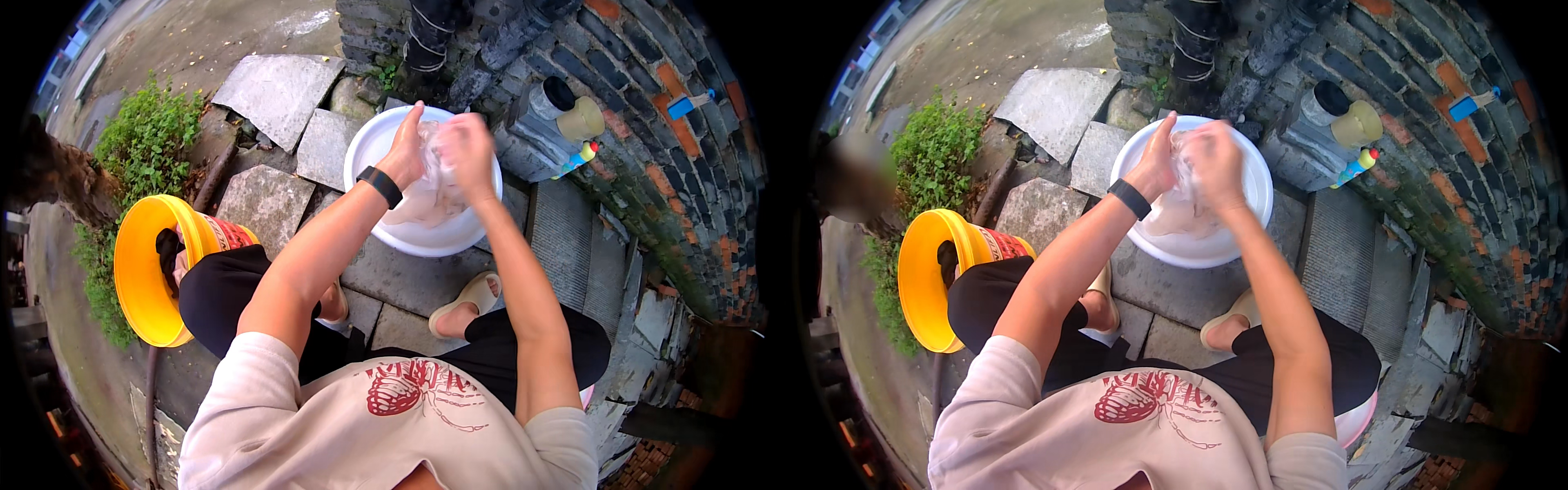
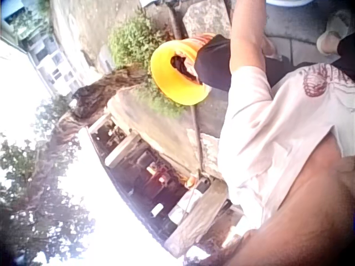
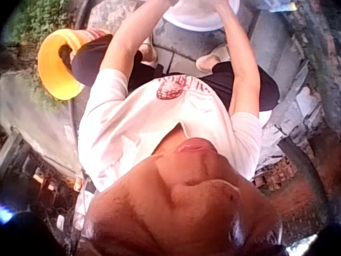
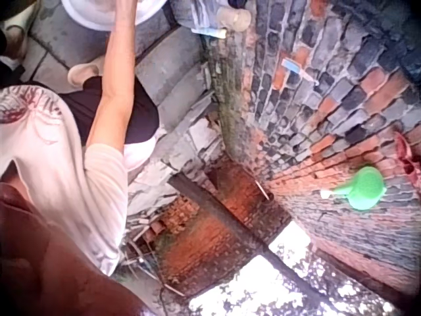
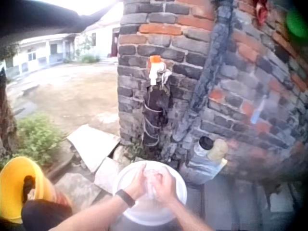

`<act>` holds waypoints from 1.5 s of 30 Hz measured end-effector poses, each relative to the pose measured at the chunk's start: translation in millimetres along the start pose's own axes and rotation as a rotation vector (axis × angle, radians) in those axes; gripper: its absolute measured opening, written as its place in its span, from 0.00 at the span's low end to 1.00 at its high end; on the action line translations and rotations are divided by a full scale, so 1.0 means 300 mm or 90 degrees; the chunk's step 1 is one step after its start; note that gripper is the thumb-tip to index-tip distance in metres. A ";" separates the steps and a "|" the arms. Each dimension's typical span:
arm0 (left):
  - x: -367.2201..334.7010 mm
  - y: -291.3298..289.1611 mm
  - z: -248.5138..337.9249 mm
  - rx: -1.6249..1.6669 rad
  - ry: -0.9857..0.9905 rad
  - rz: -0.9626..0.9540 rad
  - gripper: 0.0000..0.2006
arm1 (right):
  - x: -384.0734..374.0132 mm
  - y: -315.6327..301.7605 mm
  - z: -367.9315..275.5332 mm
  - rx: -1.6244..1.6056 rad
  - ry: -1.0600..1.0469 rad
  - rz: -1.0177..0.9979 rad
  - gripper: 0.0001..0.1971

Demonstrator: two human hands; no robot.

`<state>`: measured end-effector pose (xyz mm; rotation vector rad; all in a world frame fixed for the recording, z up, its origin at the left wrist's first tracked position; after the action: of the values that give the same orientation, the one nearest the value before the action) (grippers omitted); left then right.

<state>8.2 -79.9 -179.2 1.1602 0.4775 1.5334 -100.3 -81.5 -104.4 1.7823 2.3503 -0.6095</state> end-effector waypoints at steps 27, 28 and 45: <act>0.035 0.047 -0.206 -0.140 0.004 0.125 0.22 | 0.020 -0.217 0.170 0.025 0.300 0.196 0.17; 0.030 0.057 -0.187 -0.114 0.018 0.073 0.23 | -0.002 -0.248 0.206 0.058 0.262 0.250 0.17; 0.004 -0.051 0.092 -0.002 0.276 0.163 0.13 | 0.217 -0.045 0.471 0.193 0.199 0.096 0.18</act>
<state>39.7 -81.5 -178.9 0.9086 0.6305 2.0215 -151.6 -81.6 -251.9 2.3147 2.3827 -0.7476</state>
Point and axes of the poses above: each hand's wrist, its own x-axis away from the middle knuckle, its own y-axis out of the palm, z = x × y, the point moved 4 cm from there along -x, towards the middle knuckle, and after that the axes turned 3 degrees about y, right-handed, at the moved point
